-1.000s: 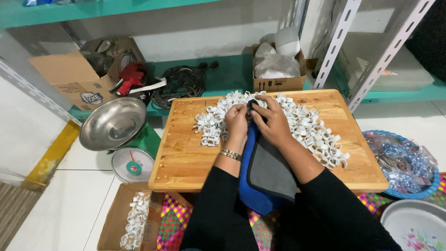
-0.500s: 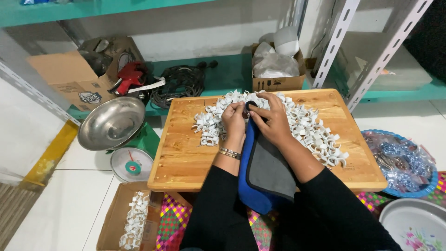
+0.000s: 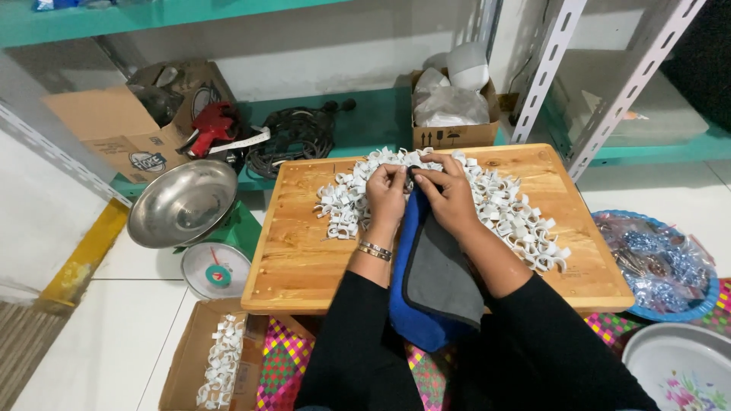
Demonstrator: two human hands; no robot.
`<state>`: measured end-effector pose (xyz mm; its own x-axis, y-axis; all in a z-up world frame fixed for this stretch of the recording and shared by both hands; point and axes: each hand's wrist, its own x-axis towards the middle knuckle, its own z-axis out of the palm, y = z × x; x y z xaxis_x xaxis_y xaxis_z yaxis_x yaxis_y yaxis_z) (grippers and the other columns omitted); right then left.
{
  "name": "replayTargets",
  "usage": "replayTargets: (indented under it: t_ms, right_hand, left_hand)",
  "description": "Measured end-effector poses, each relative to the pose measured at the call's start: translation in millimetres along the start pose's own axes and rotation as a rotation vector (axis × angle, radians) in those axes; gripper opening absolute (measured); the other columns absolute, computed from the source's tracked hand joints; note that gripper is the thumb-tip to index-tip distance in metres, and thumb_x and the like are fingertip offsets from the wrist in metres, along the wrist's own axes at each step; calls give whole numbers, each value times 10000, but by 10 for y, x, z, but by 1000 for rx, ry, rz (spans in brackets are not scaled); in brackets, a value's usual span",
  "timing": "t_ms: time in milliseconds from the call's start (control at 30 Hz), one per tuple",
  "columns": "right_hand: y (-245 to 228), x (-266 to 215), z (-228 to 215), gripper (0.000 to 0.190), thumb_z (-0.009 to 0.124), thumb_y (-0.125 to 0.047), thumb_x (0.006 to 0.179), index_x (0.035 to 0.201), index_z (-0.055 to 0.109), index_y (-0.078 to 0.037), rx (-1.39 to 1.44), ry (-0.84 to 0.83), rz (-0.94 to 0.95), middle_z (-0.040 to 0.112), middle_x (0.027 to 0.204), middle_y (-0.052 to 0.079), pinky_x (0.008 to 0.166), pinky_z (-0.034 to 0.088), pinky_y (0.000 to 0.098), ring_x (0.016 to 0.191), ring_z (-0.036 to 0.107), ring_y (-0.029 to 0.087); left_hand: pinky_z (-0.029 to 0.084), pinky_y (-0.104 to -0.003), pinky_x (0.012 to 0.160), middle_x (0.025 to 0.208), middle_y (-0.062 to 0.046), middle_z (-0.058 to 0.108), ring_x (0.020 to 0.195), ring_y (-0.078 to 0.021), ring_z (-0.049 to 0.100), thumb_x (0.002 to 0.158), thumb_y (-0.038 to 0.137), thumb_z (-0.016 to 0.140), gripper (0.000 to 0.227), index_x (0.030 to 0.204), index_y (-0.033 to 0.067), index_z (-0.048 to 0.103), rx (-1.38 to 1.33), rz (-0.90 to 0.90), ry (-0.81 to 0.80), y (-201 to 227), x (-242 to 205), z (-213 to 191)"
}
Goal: The person sits on a mat on the floor and repeatedly picks up white plastic cable ties from a wooden board. They insert the ties into a blue and gray fabric pouch held in their lap, securing them one by one.
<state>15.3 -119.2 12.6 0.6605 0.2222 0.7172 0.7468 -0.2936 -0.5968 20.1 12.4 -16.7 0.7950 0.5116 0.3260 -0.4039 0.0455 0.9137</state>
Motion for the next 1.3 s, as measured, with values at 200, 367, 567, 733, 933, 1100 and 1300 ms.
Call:
replayTargets:
  t_ms: [200, 367, 567, 733, 933, 1100, 1300]
  right_hand:
    - [-42, -34, 24, 271, 767, -216, 856, 1120, 740, -163, -152, -59, -68, 678, 1085, 49, 952, 436, 448, 1093, 630, 306]
    - [99, -18, 37, 182, 768, -122, 857, 1037, 771, -143, 23, -6, -8, 717, 971, 63, 857, 509, 397, 960, 690, 320]
    - [-15, -4, 55, 173, 781, -78, 836, 1006, 776, -109, 20, 45, -60, 713, 917, 89, 787, 536, 379, 875, 699, 322]
    - [13, -18, 43, 142, 771, -79, 853, 994, 771, -79, 61, 62, 1, 716, 876, 106, 748, 529, 398, 838, 695, 345]
    - [-91, -16, 55, 132, 801, -81, 837, 966, 778, -73, -13, 142, -95, 698, 858, 106, 691, 536, 386, 791, 691, 340]
    - [-143, -26, 33, 154, 810, -91, 828, 979, 776, -88, 225, 75, 138, 728, 880, 107, 770, 512, 356, 831, 694, 271]
    - [-670, -119, 6, 146, 805, -118, 810, 951, 769, -109, 429, -96, 477, 696, 794, -6, 691, 472, 227, 748, 583, 77]
  left_hand:
    - [505, -221, 521, 673, -95, 627, 532, -124, 601, 919, 53, 623, 99, 864, -4, 682, -52, -27, 98, -50, -32, -8]
    - [520, -263, 518, 665, -97, 672, 575, -155, 655, 875, 62, 691, 57, 819, 54, 702, 161, 77, 42, 52, -53, 19]
    - [541, -287, 557, 685, -96, 694, 636, -190, 692, 863, 68, 693, 49, 816, 79, 703, 242, 149, 75, 192, -103, 24]
    - [557, -306, 586, 689, -104, 691, 675, -254, 709, 840, 55, 719, 65, 787, 83, 694, 267, 244, 55, 348, -193, 53]
    - [546, -308, 588, 702, -112, 681, 664, -155, 660, 902, 46, 646, 77, 831, 45, 676, 174, 203, 113, 281, -185, 29]
    - [536, -253, 625, 714, -75, 670, 685, -101, 635, 935, 80, 654, 63, 884, 54, 679, -63, 135, 113, 297, -226, -26]
    - [589, -257, 687, 829, -91, 682, 732, -137, 686, 892, 44, 708, 143, 1028, 11, 677, -226, 56, 74, 512, -623, -432]
